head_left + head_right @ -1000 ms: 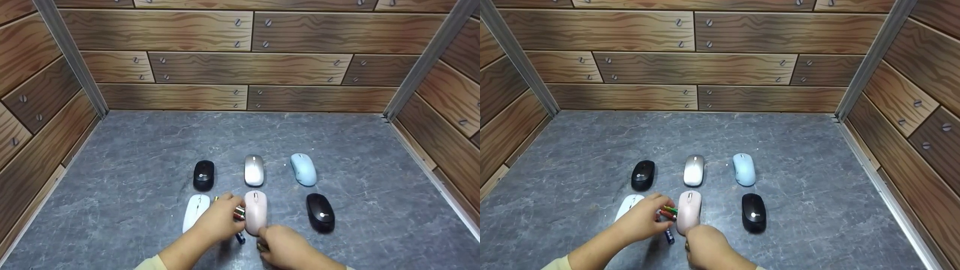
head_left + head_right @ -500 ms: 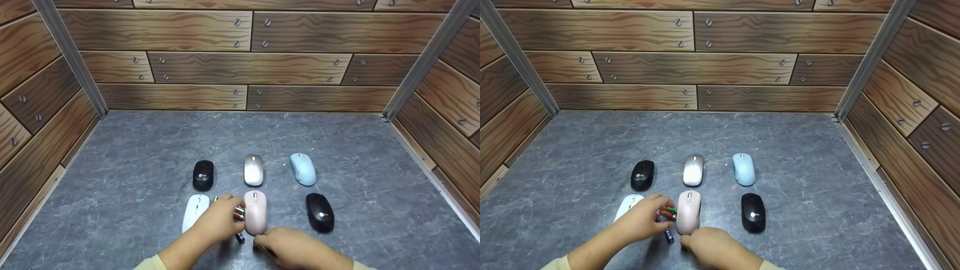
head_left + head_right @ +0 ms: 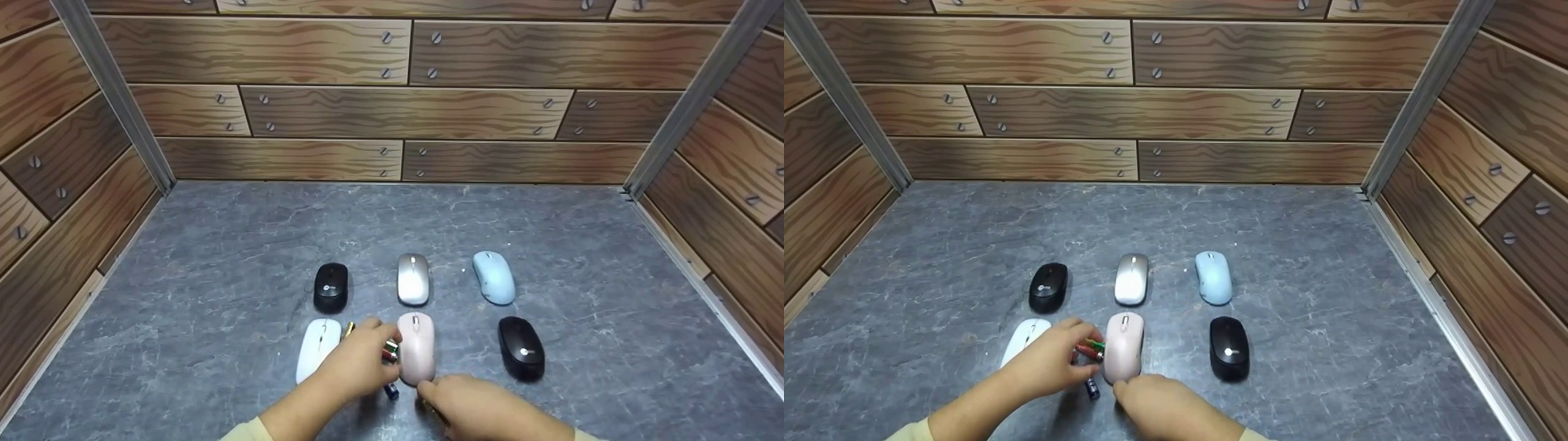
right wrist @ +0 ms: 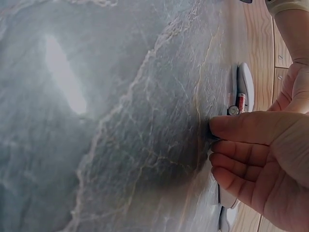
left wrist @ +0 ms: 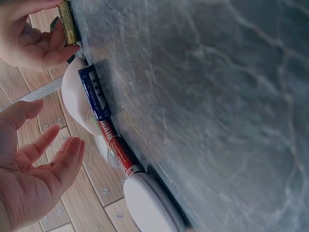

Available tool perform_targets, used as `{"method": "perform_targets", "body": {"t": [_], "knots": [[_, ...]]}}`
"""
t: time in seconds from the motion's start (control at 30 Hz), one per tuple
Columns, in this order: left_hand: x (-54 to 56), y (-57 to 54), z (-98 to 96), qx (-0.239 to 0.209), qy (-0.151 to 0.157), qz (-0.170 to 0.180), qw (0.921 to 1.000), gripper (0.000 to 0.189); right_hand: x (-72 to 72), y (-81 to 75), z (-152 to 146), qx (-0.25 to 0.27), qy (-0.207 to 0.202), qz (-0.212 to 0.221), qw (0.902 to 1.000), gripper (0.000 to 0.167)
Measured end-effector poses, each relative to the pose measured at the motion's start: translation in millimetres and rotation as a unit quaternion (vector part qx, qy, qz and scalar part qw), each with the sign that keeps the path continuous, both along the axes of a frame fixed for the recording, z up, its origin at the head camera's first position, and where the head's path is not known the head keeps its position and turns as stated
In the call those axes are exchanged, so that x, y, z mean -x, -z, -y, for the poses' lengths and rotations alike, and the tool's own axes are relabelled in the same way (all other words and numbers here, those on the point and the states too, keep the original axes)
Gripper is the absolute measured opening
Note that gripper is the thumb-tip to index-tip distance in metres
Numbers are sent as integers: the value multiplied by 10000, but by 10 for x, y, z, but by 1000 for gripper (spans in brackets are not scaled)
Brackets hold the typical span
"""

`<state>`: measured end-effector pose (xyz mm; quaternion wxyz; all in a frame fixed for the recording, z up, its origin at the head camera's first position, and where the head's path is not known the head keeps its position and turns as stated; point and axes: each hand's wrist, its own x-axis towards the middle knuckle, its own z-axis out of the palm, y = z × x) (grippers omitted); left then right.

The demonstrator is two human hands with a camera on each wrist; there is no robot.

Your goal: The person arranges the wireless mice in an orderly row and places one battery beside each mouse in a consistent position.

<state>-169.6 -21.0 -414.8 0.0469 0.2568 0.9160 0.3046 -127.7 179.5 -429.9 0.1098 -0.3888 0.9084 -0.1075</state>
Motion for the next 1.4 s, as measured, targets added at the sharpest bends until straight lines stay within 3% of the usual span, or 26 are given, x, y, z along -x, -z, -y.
{"method": "perform_targets", "body": {"t": [0.23,0.47,0.77,1.03,1.17,1.4], "knots": [[13,-16,-1,107,9,-116,9999,30,-7,-38,-25,29,52,175,9998,22],[70,-60,-24,116,-65,137,9998,35,96,-142,-81,294,23,-142,9995,22],[279,-182,-187,-135,-200,336,9991,36,441,-398,-348,866,668,26,9940,30],[530,-322,-430,-276,-289,389,9984,33,797,-561,-658,1181,1267,-399,9841,42],[643,-376,-576,-351,-364,312,9982,36,950,-595,-798,1179,1662,-454,9780,43],[807,-440,-779,-578,-607,611,9946,37,1198,-575,-1044,1139,2367,-221,9646,47]]}}
